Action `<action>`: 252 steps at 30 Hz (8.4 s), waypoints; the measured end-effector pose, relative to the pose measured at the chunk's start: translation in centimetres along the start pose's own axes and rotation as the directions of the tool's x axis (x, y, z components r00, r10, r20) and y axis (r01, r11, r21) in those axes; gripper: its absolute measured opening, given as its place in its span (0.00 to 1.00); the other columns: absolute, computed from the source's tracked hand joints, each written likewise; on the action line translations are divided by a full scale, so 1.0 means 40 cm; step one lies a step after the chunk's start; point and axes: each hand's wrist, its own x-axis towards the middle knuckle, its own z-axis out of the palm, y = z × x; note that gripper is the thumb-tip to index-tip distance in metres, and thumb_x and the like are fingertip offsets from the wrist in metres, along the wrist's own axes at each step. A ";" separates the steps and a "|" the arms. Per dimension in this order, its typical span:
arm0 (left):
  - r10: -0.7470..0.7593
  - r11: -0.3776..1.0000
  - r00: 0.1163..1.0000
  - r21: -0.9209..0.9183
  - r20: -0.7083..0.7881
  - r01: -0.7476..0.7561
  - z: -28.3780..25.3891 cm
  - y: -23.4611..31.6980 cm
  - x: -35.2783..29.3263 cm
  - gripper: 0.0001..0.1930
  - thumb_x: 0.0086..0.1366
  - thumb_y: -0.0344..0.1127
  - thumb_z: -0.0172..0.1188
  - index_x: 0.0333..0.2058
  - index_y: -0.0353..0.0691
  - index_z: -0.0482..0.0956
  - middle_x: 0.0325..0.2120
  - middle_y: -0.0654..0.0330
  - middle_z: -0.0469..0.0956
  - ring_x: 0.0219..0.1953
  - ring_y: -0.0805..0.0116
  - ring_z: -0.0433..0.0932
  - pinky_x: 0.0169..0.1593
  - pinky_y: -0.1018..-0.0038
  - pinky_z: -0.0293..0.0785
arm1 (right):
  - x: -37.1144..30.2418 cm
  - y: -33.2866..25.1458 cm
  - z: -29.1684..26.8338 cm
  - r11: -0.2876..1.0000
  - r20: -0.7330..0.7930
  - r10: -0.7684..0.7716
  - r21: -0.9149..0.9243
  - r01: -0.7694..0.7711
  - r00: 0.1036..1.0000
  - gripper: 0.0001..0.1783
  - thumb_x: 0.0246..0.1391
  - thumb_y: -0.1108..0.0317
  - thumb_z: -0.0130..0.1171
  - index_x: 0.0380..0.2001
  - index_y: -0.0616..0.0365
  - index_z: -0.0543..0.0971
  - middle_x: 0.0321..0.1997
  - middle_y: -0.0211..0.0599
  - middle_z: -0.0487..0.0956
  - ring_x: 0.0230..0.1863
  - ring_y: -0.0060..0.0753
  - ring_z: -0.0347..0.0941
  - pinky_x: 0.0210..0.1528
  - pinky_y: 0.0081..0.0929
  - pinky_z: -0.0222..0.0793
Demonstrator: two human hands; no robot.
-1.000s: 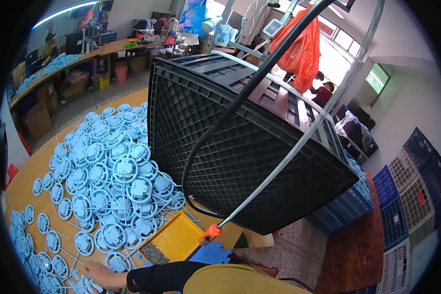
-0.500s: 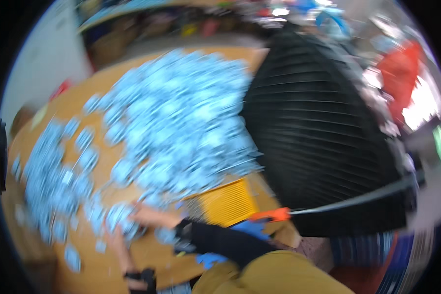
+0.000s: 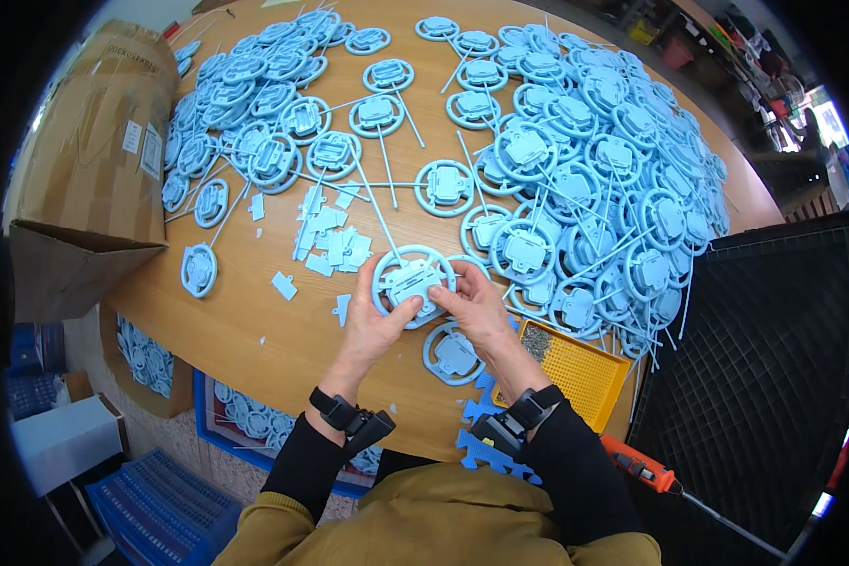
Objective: Manually assemble and sort small plastic toy components at a factory workstation.
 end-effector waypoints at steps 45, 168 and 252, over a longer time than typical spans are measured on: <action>0.329 0.270 0.941 0.948 0.075 -0.170 -0.061 -0.139 0.024 0.27 0.48 0.43 0.69 0.49 0.46 0.76 0.59 0.52 0.61 0.67 0.45 0.46 0.63 0.36 0.39 | -0.012 0.052 -0.101 -0.148 0.327 -0.348 -0.944 0.293 0.878 0.40 0.29 0.62 0.74 0.51 0.53 0.71 0.57 0.44 0.66 0.59 0.50 0.60 0.57 0.44 0.59; -0.010 0.960 0.996 -0.279 -0.088 -0.015 -0.332 -0.055 -0.019 0.33 0.55 0.28 0.63 0.58 0.35 0.59 0.49 0.56 0.69 0.51 0.68 0.70 0.51 0.71 0.72 | 0.177 0.067 0.274 0.950 0.188 0.102 -0.311 -0.039 0.977 0.25 0.46 0.49 0.69 0.35 0.58 0.74 0.27 0.29 0.76 0.24 0.19 0.71 0.24 0.17 0.68; -0.087 0.592 0.899 -0.748 -0.430 -0.301 -0.204 0.012 0.080 0.22 0.62 0.30 0.57 0.53 0.38 0.62 0.46 0.60 0.70 0.49 0.69 0.71 0.51 0.70 0.72 | 0.193 0.041 0.297 0.690 0.166 -0.613 -0.364 0.626 0.772 0.27 0.53 0.71 0.60 0.58 0.59 0.68 0.56 0.39 0.73 0.58 0.39 0.68 0.55 0.35 0.68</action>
